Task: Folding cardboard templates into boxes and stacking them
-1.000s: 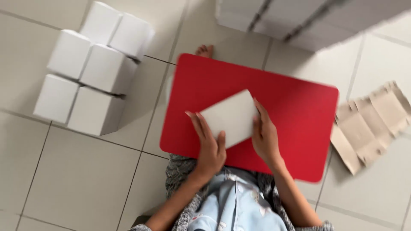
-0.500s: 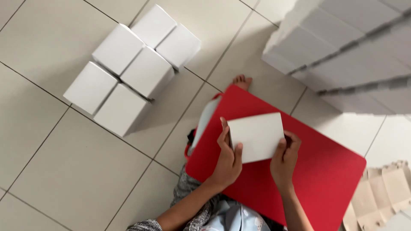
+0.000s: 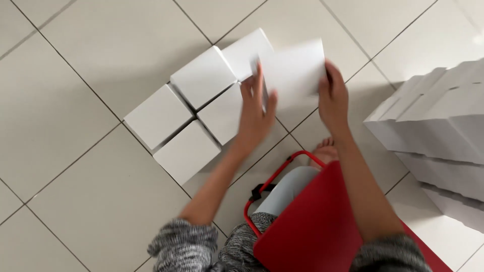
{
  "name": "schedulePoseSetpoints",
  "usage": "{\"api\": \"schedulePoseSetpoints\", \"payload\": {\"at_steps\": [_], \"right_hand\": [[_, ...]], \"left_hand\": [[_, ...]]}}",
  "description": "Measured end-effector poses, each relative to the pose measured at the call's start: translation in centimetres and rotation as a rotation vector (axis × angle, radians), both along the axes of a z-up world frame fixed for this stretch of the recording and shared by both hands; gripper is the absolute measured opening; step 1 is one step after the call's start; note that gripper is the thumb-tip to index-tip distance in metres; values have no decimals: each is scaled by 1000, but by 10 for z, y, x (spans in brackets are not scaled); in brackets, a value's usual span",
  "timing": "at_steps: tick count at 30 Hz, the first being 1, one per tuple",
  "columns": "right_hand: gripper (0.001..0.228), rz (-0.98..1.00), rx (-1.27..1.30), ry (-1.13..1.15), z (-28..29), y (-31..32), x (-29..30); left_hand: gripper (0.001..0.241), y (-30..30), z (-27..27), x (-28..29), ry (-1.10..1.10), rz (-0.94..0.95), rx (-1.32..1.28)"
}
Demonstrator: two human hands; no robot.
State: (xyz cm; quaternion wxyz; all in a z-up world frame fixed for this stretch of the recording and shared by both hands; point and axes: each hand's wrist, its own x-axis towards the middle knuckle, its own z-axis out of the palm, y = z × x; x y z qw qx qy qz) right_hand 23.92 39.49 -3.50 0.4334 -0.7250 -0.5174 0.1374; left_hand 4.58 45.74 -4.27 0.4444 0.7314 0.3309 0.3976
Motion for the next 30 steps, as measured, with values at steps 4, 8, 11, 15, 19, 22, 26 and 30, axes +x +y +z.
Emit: {"api": "schedulePoseSetpoints", "payload": {"at_steps": [4,8,11,15,19,22,26,30], "right_hand": [[36,190,122,189,-46,89,26],[44,189,23,220,-79,140,29],[47,191,-52,239,-91,162,30],[44,190,-111,312,-119,173,31],[44,206,-93,340,-138,173,34],[42,232,-65,252,-162,176,39],[47,118,-102,-58,-171,175,34],[67,69,-452,-315,-146,146,21]], "left_hand": [[60,76,-46,13,137,111,161],[56,107,-64,11,204,184,180],[53,124,-105,18,354,223,177],[59,124,-130,20,712,205,263],[54,123,-125,22,792,252,281],[52,123,-117,21,777,270,288],[45,128,-127,29,762,352,444],[26,133,-111,25,744,217,310]]}}
